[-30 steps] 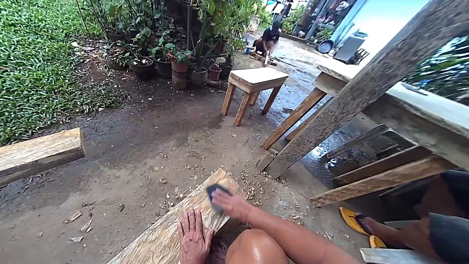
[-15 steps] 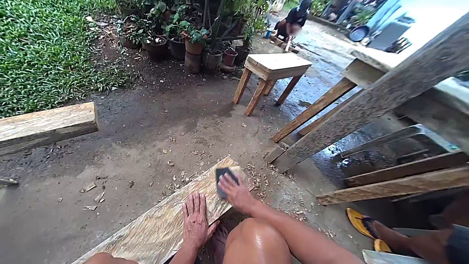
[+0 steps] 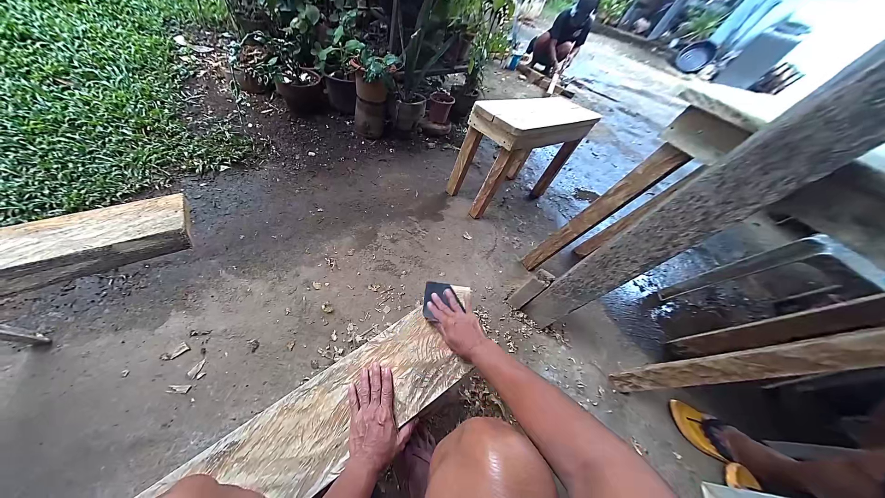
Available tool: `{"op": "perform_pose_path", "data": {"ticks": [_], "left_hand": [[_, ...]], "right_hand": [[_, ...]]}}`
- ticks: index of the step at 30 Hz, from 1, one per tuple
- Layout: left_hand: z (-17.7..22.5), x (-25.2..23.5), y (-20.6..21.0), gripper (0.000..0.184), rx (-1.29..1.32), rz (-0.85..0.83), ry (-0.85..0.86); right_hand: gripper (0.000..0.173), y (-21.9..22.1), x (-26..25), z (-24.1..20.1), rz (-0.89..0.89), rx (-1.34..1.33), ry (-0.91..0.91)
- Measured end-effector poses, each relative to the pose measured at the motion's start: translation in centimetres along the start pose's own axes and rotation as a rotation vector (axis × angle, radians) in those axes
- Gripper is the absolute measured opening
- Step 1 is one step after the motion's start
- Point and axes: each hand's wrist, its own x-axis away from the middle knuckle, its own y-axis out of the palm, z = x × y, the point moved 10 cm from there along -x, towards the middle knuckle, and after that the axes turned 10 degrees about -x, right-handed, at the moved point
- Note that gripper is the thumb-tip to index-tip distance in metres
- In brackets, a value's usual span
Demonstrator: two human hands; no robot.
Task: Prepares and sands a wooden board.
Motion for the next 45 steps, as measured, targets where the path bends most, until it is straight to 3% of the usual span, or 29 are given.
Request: {"op": "perform_pose_path", "data": {"ticks": [2,4,6,8,10,11,14,15,18,20,24,28,30,33,38,43,45], "left_hand": [[0.1,0.1,0.0,0.116,0.01,-0.026,0.001],[0.1,-0.1,0.0,0.115,0.018,-0.055,-0.002],[0.0,0.0,0.2,0.115,0.009,-0.039,-0.005],[0.1,0.2,0.2,0.115,0.008,-0.058,-0.003],[0.1,0.2,0.2,0.115,0.005,-0.094,-0.009],[0.1,0.3,0.2,0.115,0.003,-0.084,-0.008],[0.0,0.2,0.2,0.115,0.016,-0.049,-0.01],[0.0,0.1,0.3,0.115,0.022,-0.05,-0.013],[0.0,0.1,0.2,0.116,0.009,-0.059,-0.008],[0.0,0.1,0.3,0.116,0.017,-0.079,-0.009],[0.0,0.1,0.3,0.116,0.014,-0.027,-0.002],[0.1,0.4,0.2,0.117,0.002,0.022,-0.001],[0.1,0.3,0.1,0.118,-0.012,0.038,0.0],[0.0,0.2,0.2,0.116,0.005,0.027,-0.002],[0.0,0.2,-0.1,0.116,0.02,-0.022,-0.007],[0.0,0.2,0.0,0.115,0.028,-0.025,0.0],[0.0,0.3,0.0,0.115,0.027,-0.019,-0.003]], "right_hand": [[0.054,1.2,0.2,-1.3,-0.02,-0.021,-0.031],[0.051,3.7,1.6,-4.6,-0.09,-0.021,-0.268],[0.049,3.9,1.6,-5.1,-0.094,-0.006,-0.34],[0.05,1.4,0.4,-2.4,-0.002,-0.009,-0.12],[0.054,0.7,-0.5,-0.9,-0.021,-0.015,0.051],[0.055,1.5,-0.2,-1.9,-0.029,-0.011,0.001],[0.05,5.3,2.2,-6.7,-0.153,-0.001,-0.382],[0.049,5.2,2.1,-6.8,-0.142,0.006,-0.418],[0.05,1.2,-0.4,-2.5,-0.008,-0.015,-0.112],[0.054,0.7,-1.0,-1.0,-0.054,-0.029,0.022],[0.051,4.2,3.9,-5.0,-0.067,-0.002,-0.281],[0.049,5.6,10.5,-4.5,0.315,0.087,-0.541],[0.049,5.7,11.4,-3.5,0.46,0.178,-0.478],[0.052,4.0,7.7,-3.0,0.423,0.13,-0.267],[0.067,0.5,-1.7,-1.2,-0.027,-0.071,0.11],[0.053,1.4,1.2,-0.5,0.071,-0.063,0.038],[0.049,2.0,5.1,-0.6,0.277,-0.035,-0.093]]}}
